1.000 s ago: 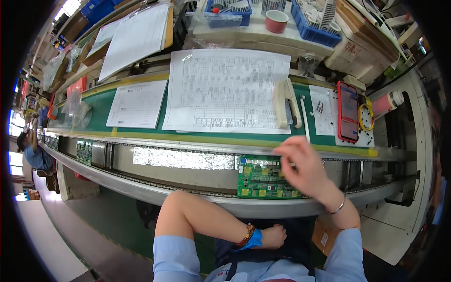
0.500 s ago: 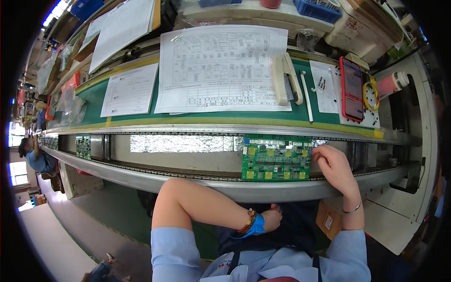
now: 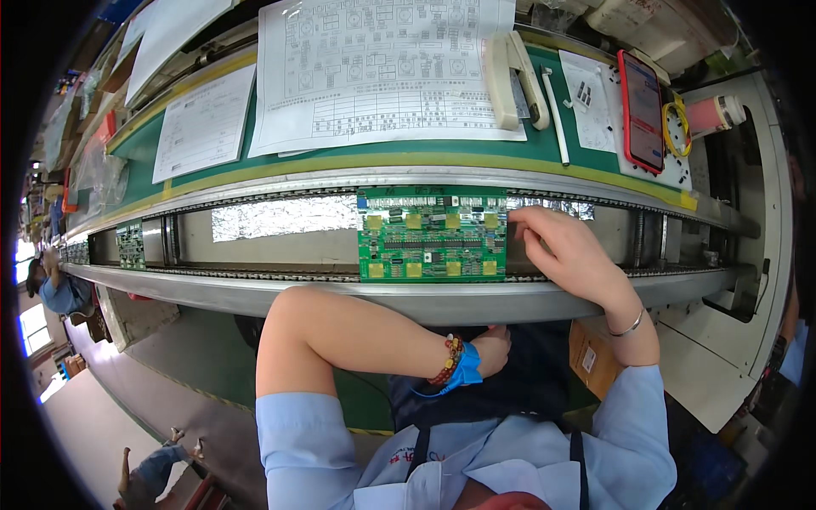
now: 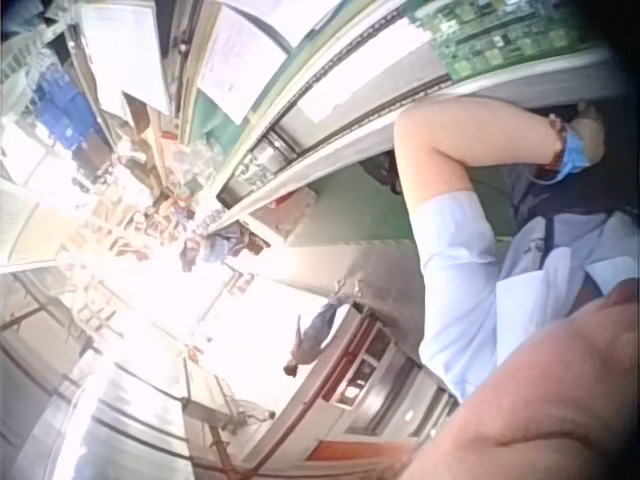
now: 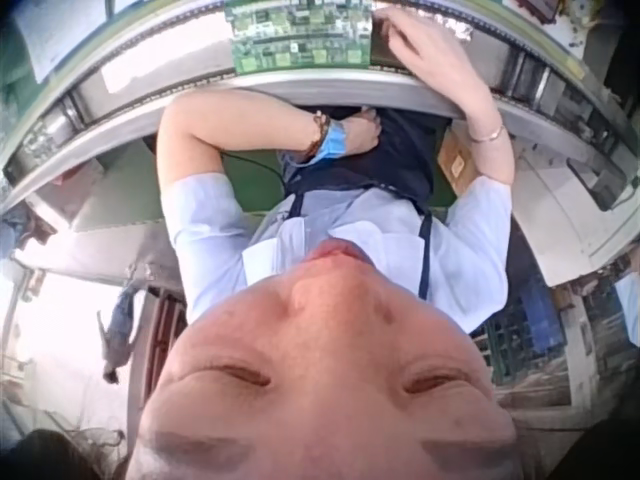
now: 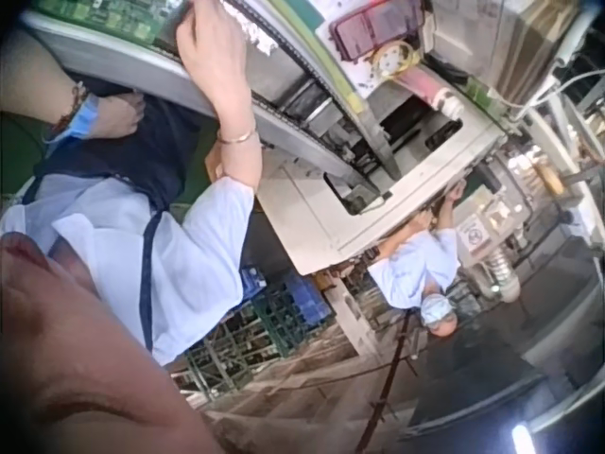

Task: The person sits at a workstation and assembles green circuit boards by hand. They pick up small electronic components from a tray and place them onto the boards, which are positioned on a conveyor belt. The person occasionally reaches for components and adjusts the boards.

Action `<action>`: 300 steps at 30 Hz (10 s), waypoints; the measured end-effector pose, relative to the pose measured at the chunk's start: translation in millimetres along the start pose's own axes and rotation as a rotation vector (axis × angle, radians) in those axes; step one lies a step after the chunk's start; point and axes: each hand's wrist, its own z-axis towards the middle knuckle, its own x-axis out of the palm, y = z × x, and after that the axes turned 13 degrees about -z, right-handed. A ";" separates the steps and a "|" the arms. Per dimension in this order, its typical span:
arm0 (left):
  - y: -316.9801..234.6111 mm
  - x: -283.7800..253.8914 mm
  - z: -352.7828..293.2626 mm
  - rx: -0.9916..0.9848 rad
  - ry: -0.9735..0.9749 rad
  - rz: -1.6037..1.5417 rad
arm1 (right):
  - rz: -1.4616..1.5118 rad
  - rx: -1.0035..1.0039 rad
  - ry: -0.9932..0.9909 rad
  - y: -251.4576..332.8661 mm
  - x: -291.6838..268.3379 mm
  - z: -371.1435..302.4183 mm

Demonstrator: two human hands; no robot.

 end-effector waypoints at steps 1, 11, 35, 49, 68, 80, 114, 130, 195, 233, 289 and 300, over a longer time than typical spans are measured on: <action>-0.1 -2.2 -1.5 0.002 -0.003 0.011 | -0.005 0.009 -0.007 0.6 -0.2 0.2; -1.2 -0.3 1.1 0.011 0.045 0.004 | 0.064 0.133 -0.189 11.5 -10.3 2.0; 1.6 -9.9 -4.8 0.033 0.093 0.002 | 0.063 0.196 -0.016 -5.8 -12.5 -4.9; 0.3 -9.8 -4.0 0.056 0.062 0.010 | 0.374 0.301 0.095 -17.7 -5.0 6.1; 1.1 -16.2 -4.0 0.027 0.087 -0.012 | 0.440 0.215 0.168 -25.7 -4.4 3.7; 3.8 -19.6 -6.4 0.079 0.112 0.021 | 0.451 0.229 0.221 -25.2 -8.9 2.4; -1.2 -13.3 -3.5 -0.010 0.032 -0.127 | 0.452 0.239 0.173 -23.3 -4.0 -0.2; 10.8 -29.3 -12.7 0.083 0.078 -0.071 | 0.393 0.161 0.190 -25.7 -4.7 -1.4; 24.8 -31.9 -17.2 0.260 0.036 -0.049 | -0.053 0.646 -0.866 -101.8 -91.4 -41.5; 3.3 -41.6 24.8 0.258 0.239 -0.125 | -0.637 1.044 -1.081 -351.9 -360.1 -266.7; -7.8 -24.0 36.3 0.336 -0.062 -0.081 | -0.327 -0.410 -0.132 -14.3 -17.1 -14.5; -7.3 -21.4 38.7 0.327 -0.053 -0.103 | -0.363 -0.432 -0.151 -12.6 -20.0 -16.6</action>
